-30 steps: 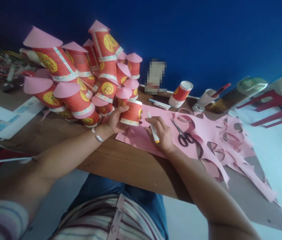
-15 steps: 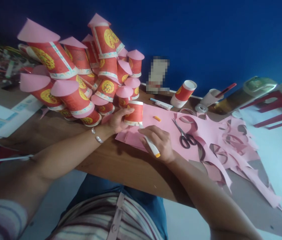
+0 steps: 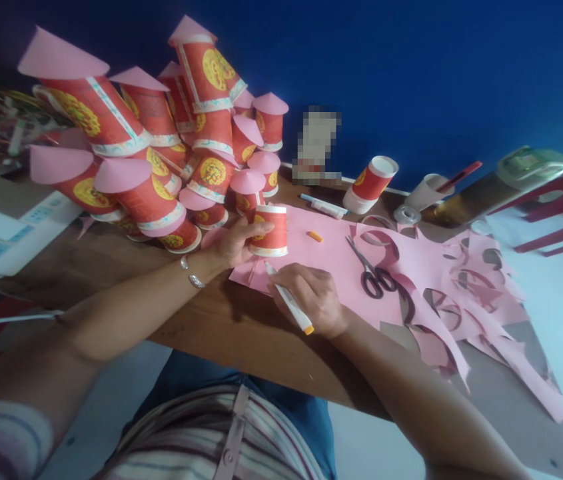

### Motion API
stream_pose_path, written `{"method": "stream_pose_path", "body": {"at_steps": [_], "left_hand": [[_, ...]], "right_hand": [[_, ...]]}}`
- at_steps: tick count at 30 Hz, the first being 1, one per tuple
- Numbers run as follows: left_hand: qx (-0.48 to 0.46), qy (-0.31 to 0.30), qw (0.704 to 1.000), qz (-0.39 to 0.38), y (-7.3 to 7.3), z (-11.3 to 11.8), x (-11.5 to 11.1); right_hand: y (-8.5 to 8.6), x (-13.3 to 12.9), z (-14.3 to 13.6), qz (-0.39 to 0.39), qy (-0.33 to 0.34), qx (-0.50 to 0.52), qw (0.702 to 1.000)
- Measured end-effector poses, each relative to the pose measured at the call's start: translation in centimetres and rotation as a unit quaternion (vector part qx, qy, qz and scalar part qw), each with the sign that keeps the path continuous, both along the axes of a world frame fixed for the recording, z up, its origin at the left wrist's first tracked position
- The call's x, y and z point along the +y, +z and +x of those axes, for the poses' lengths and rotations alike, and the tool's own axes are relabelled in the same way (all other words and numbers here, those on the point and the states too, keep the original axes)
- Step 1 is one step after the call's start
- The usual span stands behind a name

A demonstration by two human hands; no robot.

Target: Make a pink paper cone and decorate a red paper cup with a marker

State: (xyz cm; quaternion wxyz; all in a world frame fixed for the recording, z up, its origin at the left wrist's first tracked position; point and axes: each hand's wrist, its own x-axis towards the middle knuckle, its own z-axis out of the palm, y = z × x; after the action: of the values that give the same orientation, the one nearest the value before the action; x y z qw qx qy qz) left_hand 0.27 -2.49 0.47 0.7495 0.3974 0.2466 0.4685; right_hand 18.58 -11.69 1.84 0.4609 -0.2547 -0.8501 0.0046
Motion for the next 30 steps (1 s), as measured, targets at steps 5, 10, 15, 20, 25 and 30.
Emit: {"method": "stream_pose_path", "body": {"at_steps": [5,10,15,20,25,30], "left_hand": [[0.003,0.005,1.000,0.000,0.38,0.02,-0.14],[0.003,-0.006,1.000,-0.011,0.52,0.15,-0.29],[0.011,0.003,1.000,-0.001,0.58,0.34,-0.56],[0.019,0.014,1.000,0.021,0.34,0.28,-0.51],[0.034,0.019,0.999,0.028,0.11,0.07,-0.27],[0.037,-0.005,0.998,0.044,0.32,-0.13,-0.17]], "right_hand": [[-0.06,0.03,-0.06,-0.012,-0.001,-0.002,1.000],[0.04,0.10,-0.12,-0.005,0.002,-0.007,1.000],[0.12,0.17,-0.09,-0.007,-0.003,-0.005,1.000],[0.29,-0.03,-0.13,0.005,0.007,0.001,1.000],[0.20,-0.12,-0.15,-0.007,0.003,-0.006,1.000],[-0.07,-0.09,-0.26,-0.010,0.002,-0.014,1.000]]}}
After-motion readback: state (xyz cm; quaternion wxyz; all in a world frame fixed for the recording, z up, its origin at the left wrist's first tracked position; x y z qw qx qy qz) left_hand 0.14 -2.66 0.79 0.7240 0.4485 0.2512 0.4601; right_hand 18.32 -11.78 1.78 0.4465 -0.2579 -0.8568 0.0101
